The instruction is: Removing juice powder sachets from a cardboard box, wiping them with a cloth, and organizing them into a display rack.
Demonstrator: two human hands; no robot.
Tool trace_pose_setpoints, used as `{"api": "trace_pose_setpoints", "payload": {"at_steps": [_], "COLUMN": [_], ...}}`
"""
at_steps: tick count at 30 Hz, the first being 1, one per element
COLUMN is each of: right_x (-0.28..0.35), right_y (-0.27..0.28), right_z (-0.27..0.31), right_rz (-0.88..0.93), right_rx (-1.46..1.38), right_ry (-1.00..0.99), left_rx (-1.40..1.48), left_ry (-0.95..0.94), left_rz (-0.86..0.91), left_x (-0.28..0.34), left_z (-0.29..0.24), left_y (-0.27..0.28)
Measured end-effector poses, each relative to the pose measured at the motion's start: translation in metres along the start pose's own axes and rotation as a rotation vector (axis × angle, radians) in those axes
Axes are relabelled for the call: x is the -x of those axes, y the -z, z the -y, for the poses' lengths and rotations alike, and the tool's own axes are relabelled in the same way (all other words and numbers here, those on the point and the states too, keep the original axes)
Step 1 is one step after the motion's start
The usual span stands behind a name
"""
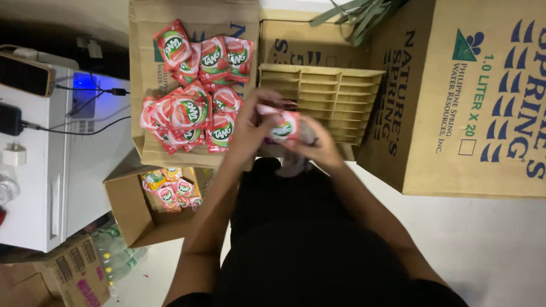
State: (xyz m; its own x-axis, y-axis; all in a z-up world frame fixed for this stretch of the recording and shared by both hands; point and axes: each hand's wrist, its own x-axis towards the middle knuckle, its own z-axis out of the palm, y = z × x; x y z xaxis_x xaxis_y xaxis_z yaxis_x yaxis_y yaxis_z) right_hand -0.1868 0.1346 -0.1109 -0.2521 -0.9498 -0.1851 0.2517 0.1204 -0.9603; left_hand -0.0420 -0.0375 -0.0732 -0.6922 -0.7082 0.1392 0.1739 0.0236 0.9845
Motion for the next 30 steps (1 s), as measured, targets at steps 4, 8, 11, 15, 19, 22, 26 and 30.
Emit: {"api": "trace_pose_setpoints", "payload": {"at_steps": [4,8,11,15,19,22,26,30], "right_x": [0.0,-0.002,-0.006,-0.001,-0.002,-0.004,-0.011,-0.022], "right_y": [0.031,0.049,0.056,0.058,0.043,0.041,0.022,-0.002], "right_z": [0.025,0.028,0.037,0.031,0.039,0.022,0.021,0.021], "right_rz": [-0.048,-0.343,-0.539,-0.598,-0.54,-0.578,-0.57,-0.55], "right_rx": [0.315,0.326,0.274,0.28,0.255,0.25,0.226,0.147], "right_ry": [-0.023,-0.377,-0.076,0.073,0.055,0.097,0.043,0.044], "left_rx": [-0.335,-0.565,-0.596,-0.82,-1.082,-0.938,-0.911,-0.793], "left_ry": [-0.088,-0.019,-0.011,-0.253,-0.106,-0.26,-0.284,-0.155], "left_rz": [0.381,0.353,0.142,0.176,0.372,0.26,0.215,0.005], "left_x": [-0.02,-0.049,-0.06,-0.062,-0.059,-0.047,-0.042,-0.02], "left_z": [0.001,-0.03,-0.014,0.023,0.049,0.076,0.066,0.054], "left_y": [0.028,0.028,0.031,0.029,0.024,0.024,0.034,0.071]}}
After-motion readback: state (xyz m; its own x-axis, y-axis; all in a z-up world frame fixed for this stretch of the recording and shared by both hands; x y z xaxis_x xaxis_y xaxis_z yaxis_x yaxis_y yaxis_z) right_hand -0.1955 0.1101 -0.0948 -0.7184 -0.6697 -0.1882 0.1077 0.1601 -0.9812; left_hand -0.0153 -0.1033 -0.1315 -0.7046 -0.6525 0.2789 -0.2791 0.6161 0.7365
